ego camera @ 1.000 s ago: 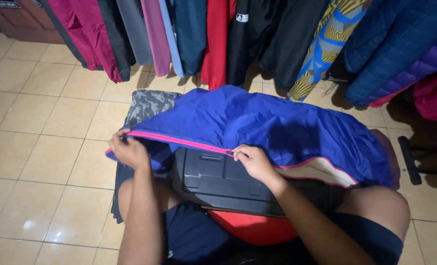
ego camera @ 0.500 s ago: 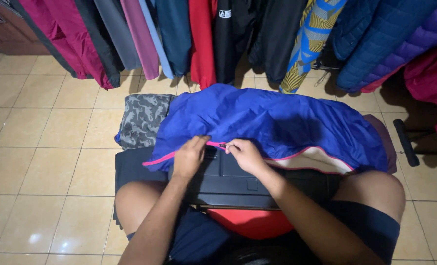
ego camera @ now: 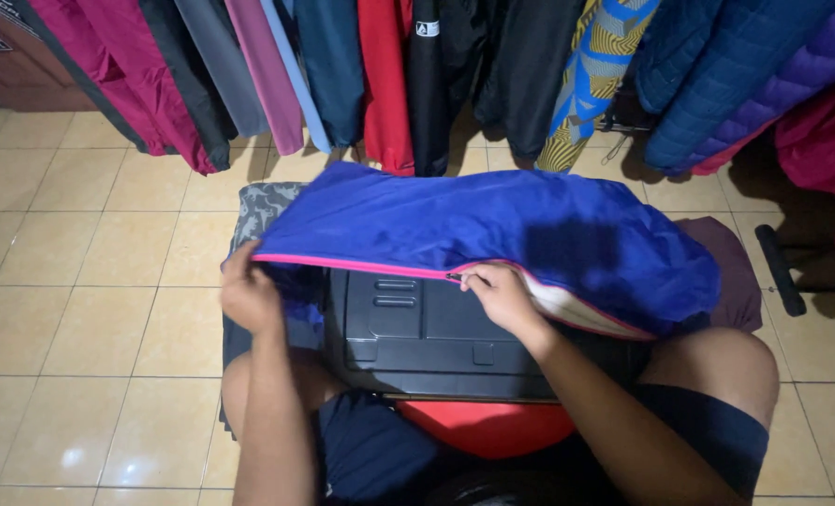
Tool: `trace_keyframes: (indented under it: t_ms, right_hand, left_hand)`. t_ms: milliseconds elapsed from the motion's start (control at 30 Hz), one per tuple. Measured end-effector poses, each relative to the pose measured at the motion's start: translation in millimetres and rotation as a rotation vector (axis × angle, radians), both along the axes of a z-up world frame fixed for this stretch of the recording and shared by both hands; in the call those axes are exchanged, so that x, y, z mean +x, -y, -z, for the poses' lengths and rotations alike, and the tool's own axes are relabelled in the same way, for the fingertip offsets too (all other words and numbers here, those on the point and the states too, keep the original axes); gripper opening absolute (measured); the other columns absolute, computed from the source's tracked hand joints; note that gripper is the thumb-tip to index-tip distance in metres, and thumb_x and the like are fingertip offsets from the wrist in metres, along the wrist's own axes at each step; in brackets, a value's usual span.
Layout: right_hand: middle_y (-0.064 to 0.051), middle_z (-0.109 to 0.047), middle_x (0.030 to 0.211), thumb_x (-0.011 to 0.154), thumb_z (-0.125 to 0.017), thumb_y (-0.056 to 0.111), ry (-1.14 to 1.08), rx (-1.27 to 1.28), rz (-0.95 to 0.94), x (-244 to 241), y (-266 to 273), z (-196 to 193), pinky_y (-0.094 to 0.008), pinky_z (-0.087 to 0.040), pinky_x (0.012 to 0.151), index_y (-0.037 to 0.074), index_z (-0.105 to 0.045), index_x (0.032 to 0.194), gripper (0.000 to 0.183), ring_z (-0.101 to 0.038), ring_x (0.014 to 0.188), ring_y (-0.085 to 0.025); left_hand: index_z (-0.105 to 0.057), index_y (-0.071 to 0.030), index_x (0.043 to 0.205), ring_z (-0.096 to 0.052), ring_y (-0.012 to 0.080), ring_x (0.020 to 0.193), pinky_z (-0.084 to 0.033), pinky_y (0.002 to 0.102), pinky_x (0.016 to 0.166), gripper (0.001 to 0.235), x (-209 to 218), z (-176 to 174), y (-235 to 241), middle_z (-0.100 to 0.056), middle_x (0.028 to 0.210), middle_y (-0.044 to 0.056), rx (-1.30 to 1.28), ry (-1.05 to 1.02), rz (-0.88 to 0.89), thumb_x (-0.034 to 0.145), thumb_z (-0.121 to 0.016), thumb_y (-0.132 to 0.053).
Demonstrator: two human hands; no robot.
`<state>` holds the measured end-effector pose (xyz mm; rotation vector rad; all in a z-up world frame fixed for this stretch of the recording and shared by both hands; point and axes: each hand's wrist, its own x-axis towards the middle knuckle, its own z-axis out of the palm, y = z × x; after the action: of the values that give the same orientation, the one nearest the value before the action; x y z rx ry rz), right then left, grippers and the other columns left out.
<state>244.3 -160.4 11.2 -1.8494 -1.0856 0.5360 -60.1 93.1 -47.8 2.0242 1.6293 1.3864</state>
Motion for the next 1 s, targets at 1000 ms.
trace_keyframes:
  t_ms: [1000]
  right_hand:
    - [-0.004, -0.077, 0.086, 0.091, -0.064, 0.011, 0.089, 0.069, -0.065, -8, -15, 18, -0.037, -0.056, 0.084, 0.014, -0.074, 0.073, 0.020, -0.074, 0.090, -0.027]
  left_hand:
    - [-0.063, -0.027, 0.130, -0.069, 0.0254, 0.114, -0.062, 0.040, 0.092, 0.068, 88, 3, 60, -0.065, 0.122, -0.002, -0.064, -0.628, 0.605, 0.069, -0.084, -0.005]
